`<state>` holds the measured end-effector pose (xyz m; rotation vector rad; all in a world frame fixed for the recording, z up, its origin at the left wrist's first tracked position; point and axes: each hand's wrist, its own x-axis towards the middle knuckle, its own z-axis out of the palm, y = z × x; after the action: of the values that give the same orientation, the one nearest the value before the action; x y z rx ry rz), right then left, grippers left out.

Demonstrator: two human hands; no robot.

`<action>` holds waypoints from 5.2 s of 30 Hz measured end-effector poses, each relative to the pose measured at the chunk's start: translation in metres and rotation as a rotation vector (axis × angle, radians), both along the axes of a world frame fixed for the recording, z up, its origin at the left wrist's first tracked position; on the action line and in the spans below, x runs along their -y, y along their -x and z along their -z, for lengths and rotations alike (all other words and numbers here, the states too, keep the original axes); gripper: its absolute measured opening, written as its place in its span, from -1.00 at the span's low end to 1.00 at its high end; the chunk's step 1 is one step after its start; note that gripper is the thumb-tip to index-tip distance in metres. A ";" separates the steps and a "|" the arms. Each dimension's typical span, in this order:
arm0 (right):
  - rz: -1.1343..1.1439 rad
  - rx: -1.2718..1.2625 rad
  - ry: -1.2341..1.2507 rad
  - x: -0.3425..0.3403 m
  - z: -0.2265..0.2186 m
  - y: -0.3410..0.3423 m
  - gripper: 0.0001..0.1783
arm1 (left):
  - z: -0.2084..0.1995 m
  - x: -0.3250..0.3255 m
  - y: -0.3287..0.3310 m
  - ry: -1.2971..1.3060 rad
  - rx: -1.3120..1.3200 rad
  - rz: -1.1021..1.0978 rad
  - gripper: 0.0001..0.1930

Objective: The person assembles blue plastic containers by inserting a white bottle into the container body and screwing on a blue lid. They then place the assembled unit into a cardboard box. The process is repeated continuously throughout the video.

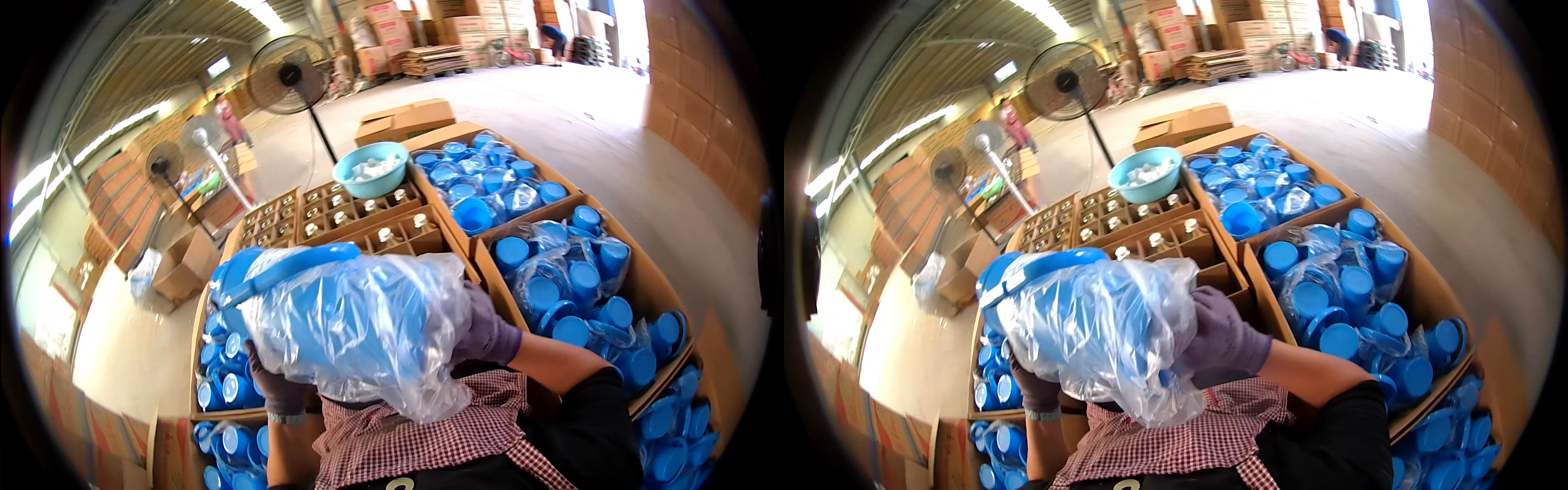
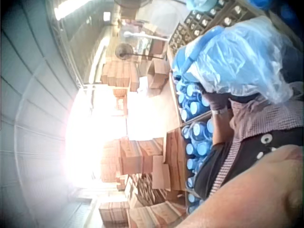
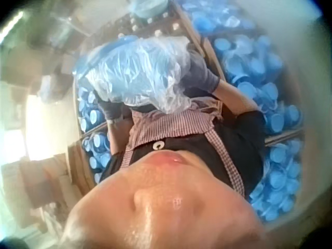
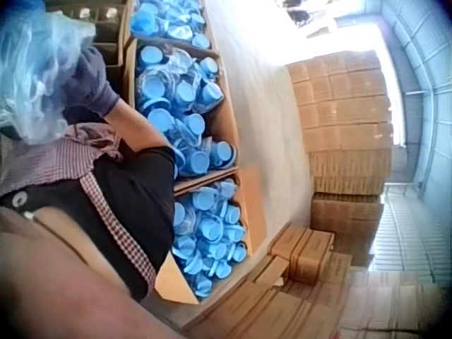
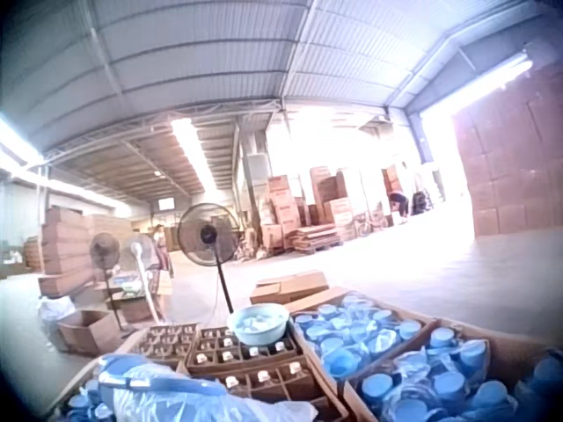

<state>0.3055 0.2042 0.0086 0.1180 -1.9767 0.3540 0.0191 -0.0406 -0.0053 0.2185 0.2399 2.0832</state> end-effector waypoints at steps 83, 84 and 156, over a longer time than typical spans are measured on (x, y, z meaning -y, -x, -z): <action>1.037 1.522 0.011 -0.192 0.048 -0.403 -0.50 | 0.106 -0.104 0.001 0.654 -1.503 0.192 -0.47; 1.060 1.510 0.130 -0.202 0.057 -0.407 -0.47 | 0.111 -0.099 0.006 0.671 -1.503 0.178 -0.49; 0.361 0.453 0.543 0.032 -0.267 -0.062 -0.33 | -0.016 -0.129 -0.079 0.002 -1.584 -0.239 0.22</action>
<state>0.3676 0.1727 0.2758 -0.7112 -2.2094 0.7082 0.0981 0.0882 0.0107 1.8684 1.2141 1.6571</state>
